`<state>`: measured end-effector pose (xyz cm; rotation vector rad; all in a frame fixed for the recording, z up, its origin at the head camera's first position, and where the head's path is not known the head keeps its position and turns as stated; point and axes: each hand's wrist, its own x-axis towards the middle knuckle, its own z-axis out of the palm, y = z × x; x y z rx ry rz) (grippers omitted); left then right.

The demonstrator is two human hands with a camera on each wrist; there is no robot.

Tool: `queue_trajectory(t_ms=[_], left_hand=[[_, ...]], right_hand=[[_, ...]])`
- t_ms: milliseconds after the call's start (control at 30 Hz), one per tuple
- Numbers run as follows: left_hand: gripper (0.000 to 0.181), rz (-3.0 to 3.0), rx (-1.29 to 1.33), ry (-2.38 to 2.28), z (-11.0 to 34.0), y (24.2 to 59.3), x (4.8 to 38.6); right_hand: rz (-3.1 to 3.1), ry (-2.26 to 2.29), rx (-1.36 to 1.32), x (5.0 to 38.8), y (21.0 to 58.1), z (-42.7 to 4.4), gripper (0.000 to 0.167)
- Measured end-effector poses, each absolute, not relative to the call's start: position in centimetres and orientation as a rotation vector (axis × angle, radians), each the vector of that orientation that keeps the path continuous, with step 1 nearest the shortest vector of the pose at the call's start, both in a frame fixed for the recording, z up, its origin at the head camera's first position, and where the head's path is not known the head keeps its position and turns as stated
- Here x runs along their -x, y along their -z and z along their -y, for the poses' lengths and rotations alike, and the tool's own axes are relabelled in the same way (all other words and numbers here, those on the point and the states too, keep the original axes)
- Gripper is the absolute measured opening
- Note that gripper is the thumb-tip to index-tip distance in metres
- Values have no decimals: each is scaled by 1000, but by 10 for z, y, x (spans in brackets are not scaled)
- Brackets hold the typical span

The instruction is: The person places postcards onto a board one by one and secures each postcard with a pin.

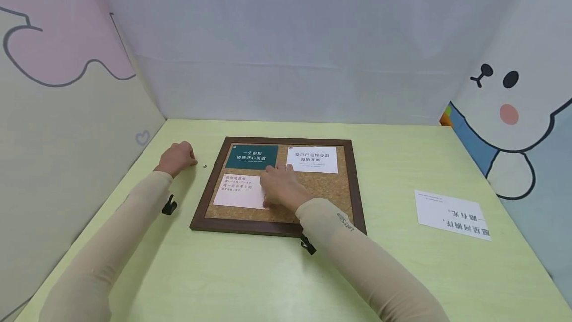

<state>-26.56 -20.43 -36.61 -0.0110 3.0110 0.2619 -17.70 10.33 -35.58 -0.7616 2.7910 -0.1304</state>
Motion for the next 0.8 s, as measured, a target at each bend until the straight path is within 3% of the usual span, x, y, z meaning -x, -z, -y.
queue_trajectory(t_ms=[800], left_hand=[[18,-3003,33,-365,215,374,262]], right_hand=[[-2778,137,765,177,355,-103,31]])
